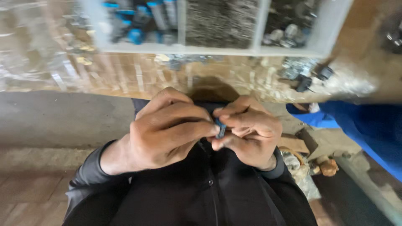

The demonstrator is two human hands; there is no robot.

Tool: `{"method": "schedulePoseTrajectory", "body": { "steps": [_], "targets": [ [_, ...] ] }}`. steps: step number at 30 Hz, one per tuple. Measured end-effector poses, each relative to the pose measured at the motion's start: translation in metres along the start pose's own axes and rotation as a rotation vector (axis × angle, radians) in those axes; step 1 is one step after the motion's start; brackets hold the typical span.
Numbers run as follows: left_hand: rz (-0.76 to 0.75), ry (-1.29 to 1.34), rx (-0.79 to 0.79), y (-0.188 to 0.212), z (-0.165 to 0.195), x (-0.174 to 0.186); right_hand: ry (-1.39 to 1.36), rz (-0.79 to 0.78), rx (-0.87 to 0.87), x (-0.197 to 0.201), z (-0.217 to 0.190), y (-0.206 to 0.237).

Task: The person sits at a workshop table and assembles lock cylinder cores by hand, picking small pins and springs from a compartment box and inserting them into a lock body held in the other hand, then placing finished cylinders with a pile of completed locks on the table.

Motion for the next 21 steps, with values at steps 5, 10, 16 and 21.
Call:
{"method": "schedulePoseTrajectory", "body": {
  "steps": [5, 10, 16, 21],
  "targets": [
    [0.152, -0.001, 0.032, 0.008, 0.002, 0.033, -0.084, -0.069, -0.073, -0.032, 0.012, -0.016],
    [0.013, 0.014, -0.027, 0.022, -0.005, 0.059, 0.131, -0.15, -0.064, -0.049, 0.01, -0.027],
    [-0.026, -0.045, -0.119, 0.043, -0.002, 0.088, 0.038, -0.226, -0.121, -0.076, 0.017, -0.038],
    [0.212, -0.006, 0.016, 0.021, 0.004, 0.095, 0.121, -0.218, -0.028, -0.085, 0.015, -0.048]
  ]
}}
Point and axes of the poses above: each hand's wrist, its own y-axis away from the middle knuckle, its own x-axis out of the back of the hand, z = x × y, the point moved 3 cm from there along -y, towards the middle knuckle, and after that the axes turned 7 degrees about y, right-handed, at the moved point
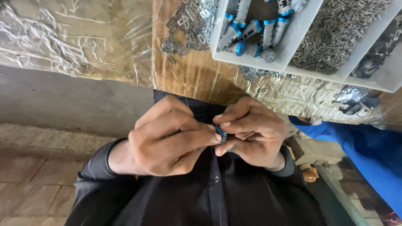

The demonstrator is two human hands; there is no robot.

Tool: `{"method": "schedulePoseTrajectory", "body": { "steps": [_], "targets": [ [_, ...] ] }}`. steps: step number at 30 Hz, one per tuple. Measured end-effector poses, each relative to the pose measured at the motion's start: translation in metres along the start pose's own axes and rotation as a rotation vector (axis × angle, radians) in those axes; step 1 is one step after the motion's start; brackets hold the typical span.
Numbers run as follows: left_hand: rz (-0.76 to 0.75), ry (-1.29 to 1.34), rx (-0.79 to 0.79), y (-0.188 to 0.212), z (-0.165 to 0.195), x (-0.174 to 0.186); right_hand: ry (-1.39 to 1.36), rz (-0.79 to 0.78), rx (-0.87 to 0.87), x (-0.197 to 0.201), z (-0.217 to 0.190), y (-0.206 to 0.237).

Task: The person sits at a workshop table and assembles lock cylinder cores by hand, picking small pins and springs from a compartment box and inserting them into a lock body held in the other hand, then placing finished cylinders with a pile of completed locks on the table.

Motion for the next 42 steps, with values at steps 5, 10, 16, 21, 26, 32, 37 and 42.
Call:
{"method": "schedulePoseTrajectory", "body": {
  "steps": [5, 10, 16, 21, 26, 32, 37, 42],
  "targets": [
    [-0.26, -0.081, -0.079, -0.003, -0.001, 0.01, -0.075, 0.038, -0.106, -0.009, -0.004, -0.004],
    [-0.302, 0.744, 0.633, 0.042, -0.033, 0.001, 0.215, -0.274, 0.039, -0.008, -0.013, -0.01],
    [-0.042, -0.241, 0.281, 0.021, -0.018, -0.005, -0.227, 0.062, -0.055, 0.001, 0.002, 0.003],
    [-0.024, -0.722, 0.194, -0.001, -0.011, -0.01, -0.225, 0.151, 0.0, 0.021, 0.001, 0.02],
    [-0.007, -0.64, 0.179, 0.029, -0.016, -0.011, -0.264, 0.215, 0.061, 0.036, -0.002, 0.029],
    [-0.129, -0.884, 0.137, 0.022, -0.011, -0.036, -0.194, 0.138, 0.145, 0.045, 0.0, 0.032],
    [-0.204, -0.673, -0.001, 0.009, -0.005, -0.029, -0.203, 0.182, 0.078, 0.052, 0.0, 0.037],
    [-0.291, -0.562, -0.129, 0.019, -0.013, -0.034, -0.191, 0.2, 0.043, 0.054, 0.004, 0.037]
  ]
}}
Point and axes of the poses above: each hand's wrist, its own y-axis away from the middle knuckle, its own x-axis out of the back of the hand, z = x × y, the point moved 3 cm from there along -y, towards the middle knuckle, and after that the axes turned 7 degrees about y, right-handed, at the moved point
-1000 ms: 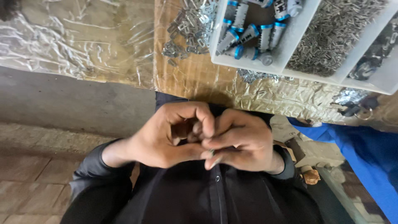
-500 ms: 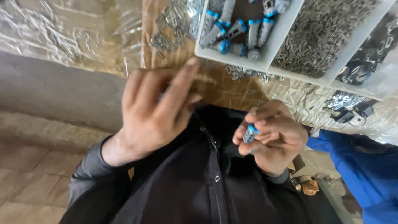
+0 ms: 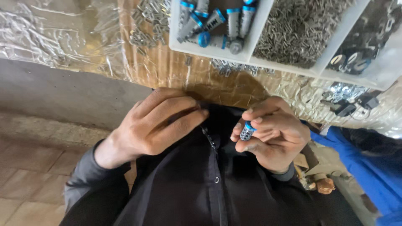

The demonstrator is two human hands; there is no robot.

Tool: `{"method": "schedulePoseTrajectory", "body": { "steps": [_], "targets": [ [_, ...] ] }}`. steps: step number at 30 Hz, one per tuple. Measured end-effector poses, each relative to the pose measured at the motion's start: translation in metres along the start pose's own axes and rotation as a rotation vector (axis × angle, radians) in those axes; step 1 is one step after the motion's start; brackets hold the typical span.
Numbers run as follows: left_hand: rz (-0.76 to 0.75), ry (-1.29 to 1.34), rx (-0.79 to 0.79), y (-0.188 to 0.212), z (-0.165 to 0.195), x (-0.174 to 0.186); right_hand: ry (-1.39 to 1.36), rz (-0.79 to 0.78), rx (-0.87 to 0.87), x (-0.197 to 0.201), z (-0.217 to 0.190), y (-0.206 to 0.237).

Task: The person sits at a workshop table and assembles lock cylinder cores by hand, picking small pins and springs from a compartment box and inserting them into a lock body held in the other hand, then placing finished cylinders with a pile of completed locks on the table.

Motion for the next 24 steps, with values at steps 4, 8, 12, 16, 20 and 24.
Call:
{"method": "schedulePoseTrajectory", "body": {
  "steps": [4, 8, 12, 16, 20, 24],
  "targets": [
    [0.147, -0.039, 0.266, -0.011, 0.007, 0.004, -0.012, 0.036, -0.021, 0.003, -0.001, 0.003],
    [0.101, 0.421, 0.341, -0.03, 0.025, -0.002, 0.045, 0.031, 0.015, 0.01, -0.004, 0.005],
    [0.154, 0.551, 0.112, -0.043, 0.042, -0.034, 0.138, 0.038, 0.072, 0.018, -0.006, 0.01],
    [0.155, 0.376, -0.073, -0.047, 0.045, -0.052, 0.159, 0.1, 0.067, 0.025, -0.008, 0.016],
    [0.027, 0.364, -0.118, -0.045, 0.04, -0.031, 0.064, 0.042, -0.058, 0.023, -0.008, 0.011],
    [-0.114, 0.947, 0.533, -0.027, 0.03, -0.019, 0.083, -0.302, 0.144, 0.003, -0.011, -0.001]
  ]
}}
Point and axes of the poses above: each hand's wrist, its own y-axis away from the middle knuckle, its own x-axis out of the back of the hand, z = x × y, the point moved 3 cm from there along -y, towards the middle knuckle, and after that the axes turned 7 degrees about y, right-handed, at the moved point
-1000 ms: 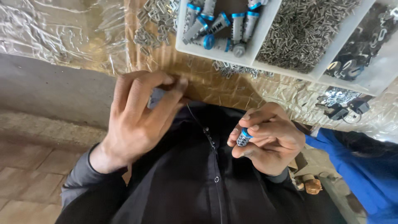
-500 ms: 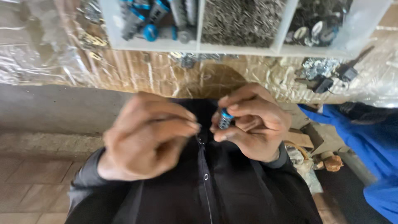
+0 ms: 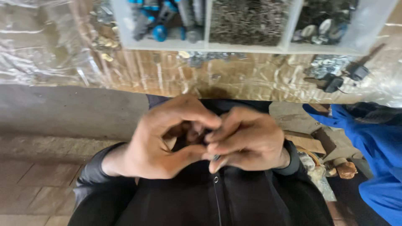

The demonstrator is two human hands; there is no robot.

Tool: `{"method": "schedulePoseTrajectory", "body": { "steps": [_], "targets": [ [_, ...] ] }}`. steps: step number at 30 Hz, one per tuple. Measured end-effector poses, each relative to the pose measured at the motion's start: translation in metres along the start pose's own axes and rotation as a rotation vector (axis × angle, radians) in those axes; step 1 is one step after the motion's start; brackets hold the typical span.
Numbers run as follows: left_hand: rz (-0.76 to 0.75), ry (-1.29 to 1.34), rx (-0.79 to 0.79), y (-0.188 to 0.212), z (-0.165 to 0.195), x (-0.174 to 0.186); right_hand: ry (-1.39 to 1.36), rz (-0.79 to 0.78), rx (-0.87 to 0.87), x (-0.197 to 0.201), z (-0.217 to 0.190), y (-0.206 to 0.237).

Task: The person sits at a workshop table and assembles lock cylinder cores by hand, picking small pins and springs from a compartment box and inserting them into a lock body held in the other hand, then placing finished cylinders with a pile of completed locks on the table.

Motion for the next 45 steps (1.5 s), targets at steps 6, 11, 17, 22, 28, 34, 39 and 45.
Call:
{"method": "schedulePoseTrajectory", "body": {
  "steps": [6, 11, 17, 22, 28, 34, 39, 45],
  "targets": [
    [0.418, -1.268, -0.258, 0.011, -0.011, 0.019, -0.229, 0.257, -0.118, -0.002, 0.01, -0.002],
    [0.13, -1.044, -0.384, 0.009, -0.013, 0.021, -0.149, 0.296, -0.044, 0.015, 0.005, 0.017],
    [0.01, -0.546, -0.551, -0.021, -0.012, -0.037, -0.114, 0.379, -0.149, 0.036, 0.003, 0.051],
    [-0.011, -0.561, -0.631, -0.05, 0.001, -0.073, -0.116, 0.472, -0.117, 0.044, -0.002, 0.065],
    [-0.204, -0.269, -0.321, -0.044, 0.004, -0.052, -0.035, 0.189, -0.111, 0.043, -0.009, 0.046],
    [0.109, -0.35, -0.126, -0.015, -0.002, -0.033, -0.179, 0.191, -0.171, 0.022, 0.006, 0.03],
    [0.28, -1.102, -0.487, -0.027, 0.008, -0.018, -0.233, 0.312, -0.158, 0.015, 0.003, 0.03],
    [0.24, -0.42, -0.324, -0.026, 0.01, -0.016, -0.154, 0.386, -0.127, 0.023, 0.001, 0.038]
  ]
}}
Point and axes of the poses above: each hand's wrist, its own y-axis away from the middle knuckle, its own x-axis out of the back of the hand, z = x × y, the point moved 3 cm from there along -y, towards the middle knuckle, and after that the axes turned 7 degrees about y, right-handed, at the moved point
